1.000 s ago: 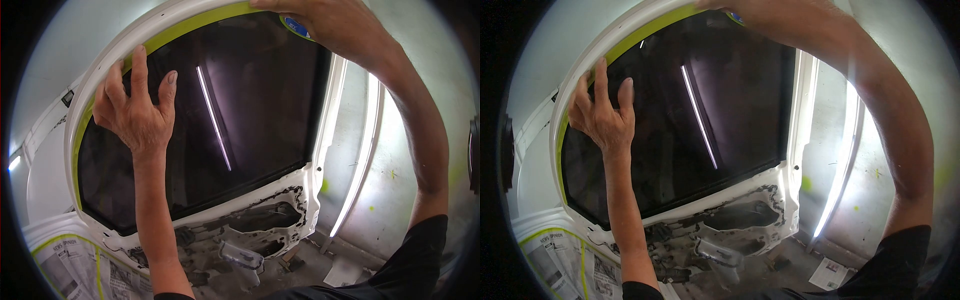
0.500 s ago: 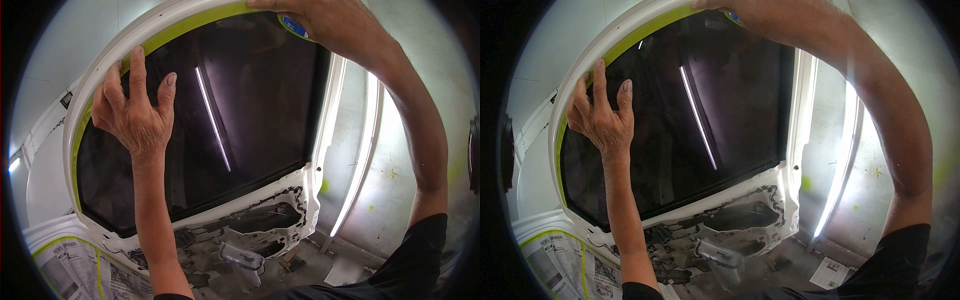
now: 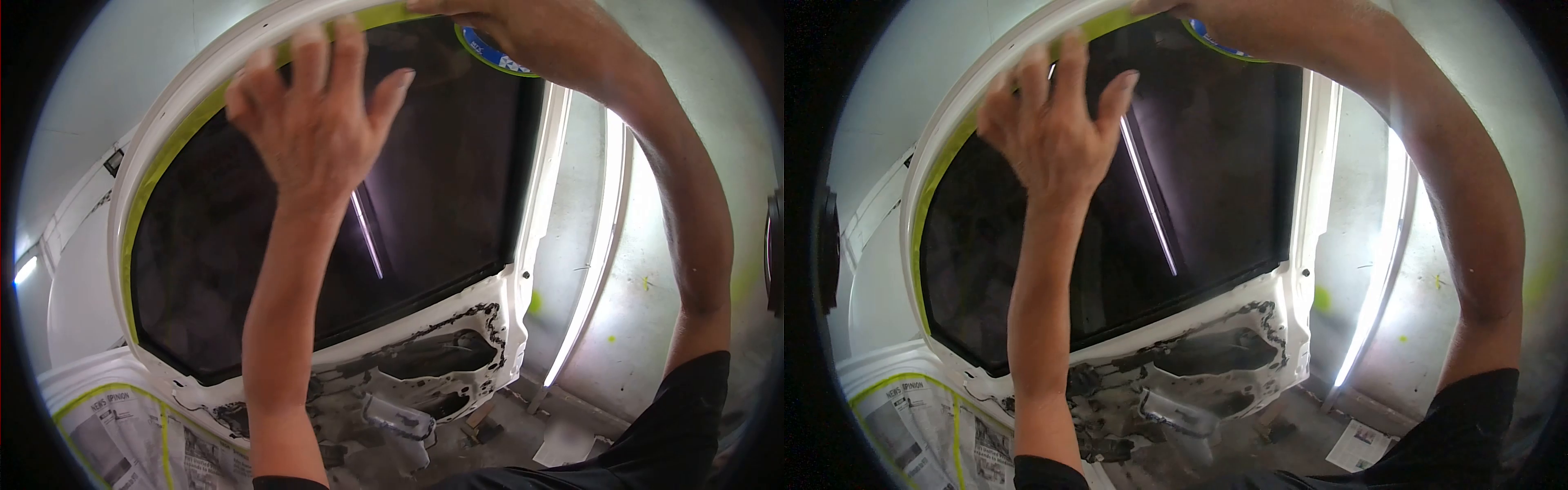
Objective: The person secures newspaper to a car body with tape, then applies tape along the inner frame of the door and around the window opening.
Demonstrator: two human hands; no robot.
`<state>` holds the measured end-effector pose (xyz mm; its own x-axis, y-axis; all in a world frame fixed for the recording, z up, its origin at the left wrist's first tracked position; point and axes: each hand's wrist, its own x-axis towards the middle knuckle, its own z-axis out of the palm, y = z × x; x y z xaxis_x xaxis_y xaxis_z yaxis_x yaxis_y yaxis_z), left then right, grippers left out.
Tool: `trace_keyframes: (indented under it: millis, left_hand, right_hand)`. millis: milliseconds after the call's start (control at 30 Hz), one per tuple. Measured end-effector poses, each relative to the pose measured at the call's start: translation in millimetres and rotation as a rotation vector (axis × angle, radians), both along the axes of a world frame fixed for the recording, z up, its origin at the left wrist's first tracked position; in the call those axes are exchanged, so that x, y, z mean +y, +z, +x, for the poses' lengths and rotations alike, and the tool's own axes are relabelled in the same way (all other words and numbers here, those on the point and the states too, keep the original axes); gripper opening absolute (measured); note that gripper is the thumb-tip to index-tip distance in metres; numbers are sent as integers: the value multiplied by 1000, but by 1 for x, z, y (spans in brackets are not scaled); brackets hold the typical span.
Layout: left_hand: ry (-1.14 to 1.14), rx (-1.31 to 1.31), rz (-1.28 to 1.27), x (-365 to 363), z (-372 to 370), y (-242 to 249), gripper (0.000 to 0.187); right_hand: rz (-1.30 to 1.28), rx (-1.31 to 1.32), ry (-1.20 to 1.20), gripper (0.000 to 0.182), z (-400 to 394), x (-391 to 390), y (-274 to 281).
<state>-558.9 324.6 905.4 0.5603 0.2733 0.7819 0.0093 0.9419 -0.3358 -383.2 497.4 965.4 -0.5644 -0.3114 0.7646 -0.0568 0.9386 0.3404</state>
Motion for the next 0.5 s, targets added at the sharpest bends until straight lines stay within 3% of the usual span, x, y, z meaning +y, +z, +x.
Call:
trace_keyframes:
  millis: [100,167,267,333,400,500]
  left_hand:
    - [1,-29,-5,26,11,-3,63]
    - [-92,-172,-63,18,27,-4,42]
    - [-1,76,-22,-14,-11,5,52]
    - [-1,-45,50,-46,-1,-10,64]
    - [10,-28,69,-89,-12,-18,65]
    - [91,-13,59,-137,-18,-26,66]
  right_hand:
    - [139,238,55,35,-16,7,-12]
    - [121,270,74,36,-24,9,-11]
    - [-2,154,67,36,-26,10,-3]
    - [3,152,50,36,-17,1,-8]
    - [-67,51,-80,35,-11,-11,0]
    - [13,115,-62,34,-10,-6,-7]
